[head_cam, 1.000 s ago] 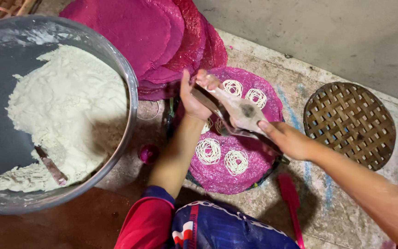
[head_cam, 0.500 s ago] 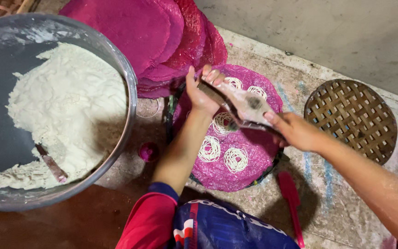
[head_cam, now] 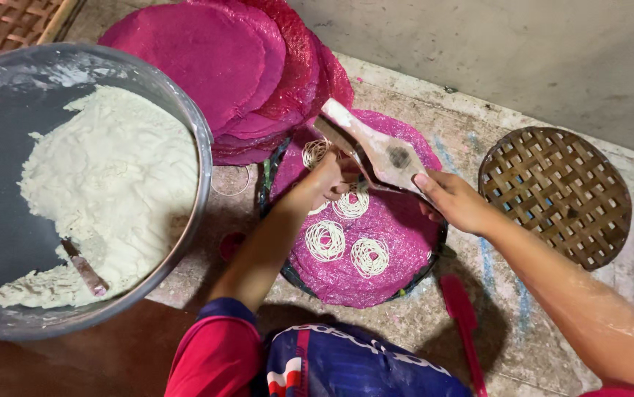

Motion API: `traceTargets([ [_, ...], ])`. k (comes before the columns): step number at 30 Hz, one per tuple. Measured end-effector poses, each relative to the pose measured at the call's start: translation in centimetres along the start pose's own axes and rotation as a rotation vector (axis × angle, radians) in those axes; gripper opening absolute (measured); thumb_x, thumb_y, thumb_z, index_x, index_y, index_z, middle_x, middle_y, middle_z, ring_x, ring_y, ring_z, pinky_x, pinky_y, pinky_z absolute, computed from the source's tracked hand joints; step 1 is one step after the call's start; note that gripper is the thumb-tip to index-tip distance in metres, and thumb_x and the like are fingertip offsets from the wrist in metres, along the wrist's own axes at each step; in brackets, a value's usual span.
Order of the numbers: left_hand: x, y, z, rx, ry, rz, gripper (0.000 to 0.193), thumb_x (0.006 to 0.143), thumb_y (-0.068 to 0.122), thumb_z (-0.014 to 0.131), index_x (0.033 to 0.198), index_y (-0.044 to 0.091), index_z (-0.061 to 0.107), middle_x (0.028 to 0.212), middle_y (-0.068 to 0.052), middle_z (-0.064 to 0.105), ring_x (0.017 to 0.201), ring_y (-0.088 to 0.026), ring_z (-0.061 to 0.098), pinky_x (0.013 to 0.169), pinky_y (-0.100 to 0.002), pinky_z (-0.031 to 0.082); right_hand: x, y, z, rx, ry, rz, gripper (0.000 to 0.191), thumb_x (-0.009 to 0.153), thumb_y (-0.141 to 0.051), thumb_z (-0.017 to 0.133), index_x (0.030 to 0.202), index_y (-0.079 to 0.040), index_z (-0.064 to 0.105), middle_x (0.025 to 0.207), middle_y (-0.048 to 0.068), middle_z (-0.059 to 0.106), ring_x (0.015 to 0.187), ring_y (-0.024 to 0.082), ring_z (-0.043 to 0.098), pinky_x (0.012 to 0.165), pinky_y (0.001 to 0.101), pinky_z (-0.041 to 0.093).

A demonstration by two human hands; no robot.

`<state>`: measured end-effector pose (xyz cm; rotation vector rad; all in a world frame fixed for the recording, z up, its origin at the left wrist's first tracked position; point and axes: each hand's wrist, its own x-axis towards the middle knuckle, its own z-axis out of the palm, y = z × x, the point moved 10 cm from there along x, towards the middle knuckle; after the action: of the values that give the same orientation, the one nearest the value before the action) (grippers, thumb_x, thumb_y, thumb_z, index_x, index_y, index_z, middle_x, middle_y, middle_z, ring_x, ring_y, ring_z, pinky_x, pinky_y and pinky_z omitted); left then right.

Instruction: The person presses dough through a wooden hand press to extrude noodle strands into round nests on pink trays. They reload the press with dough from a large basin, press nests one at a time onto the trays, and reposition the trays as they fill.

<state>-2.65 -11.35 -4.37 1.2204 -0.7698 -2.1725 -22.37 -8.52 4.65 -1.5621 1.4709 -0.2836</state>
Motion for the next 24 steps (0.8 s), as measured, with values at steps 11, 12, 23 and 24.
traceTargets([
  [11,-7.0,5.7,-0.1,0.629,0.277,0.876,0.065,0.108,0.051,0.050,0.157,0.008,0.046,0.148,-0.019,0.061,0.135,-0.031,0.061,0.112,-0.044,0.047,-2.3,5.6,-2.8,0.118,0.010,-0.054,0.077,0.104,-0.065,0.031,0.088,0.000,0.069,0.069,0.008,0.067,0.060,0.016,0.063,0.056,0.0315,0.050],
  [12,-5.6,5.8,1.2,0.161,0.008,0.820,0.063,0.106,0.051,0.049,0.151,0.007,0.049,0.141,-0.016,0.064,0.131,-0.030,0.062,0.113,-0.044,0.046,-2.8,6.1,-2.5,0.125,-0.039,-0.038,0.082,0.103,-0.067,0.028,0.086,-0.001,0.072,0.067,0.009,0.068,0.059,0.016,0.063,0.056,0.0313,0.050],
  [23,1.4,11.3,9.3,-1.108,-0.729,0.643,0.052,0.106,0.061,0.046,0.082,0.015,0.048,0.076,0.002,0.045,0.074,-0.015,0.047,0.087,-0.033,0.043,-3.0,5.1,-5.2,-0.180,0.066,0.145,0.071,0.100,-0.065,0.035,0.092,-0.002,0.068,0.069,0.009,0.067,0.060,0.016,0.064,0.059,0.0313,0.055],
  [24,1.6,11.5,8.8,-1.072,-0.689,0.656,0.051,0.105,0.061,0.045,0.080,0.016,0.048,0.073,0.002,0.045,0.072,-0.015,0.046,0.086,-0.035,0.044,-2.7,4.5,-5.0,-0.162,0.102,0.112,0.066,0.098,-0.064,0.037,0.096,-0.004,0.065,0.070,0.006,0.065,0.060,0.015,0.063,0.059,0.0307,0.056],
])
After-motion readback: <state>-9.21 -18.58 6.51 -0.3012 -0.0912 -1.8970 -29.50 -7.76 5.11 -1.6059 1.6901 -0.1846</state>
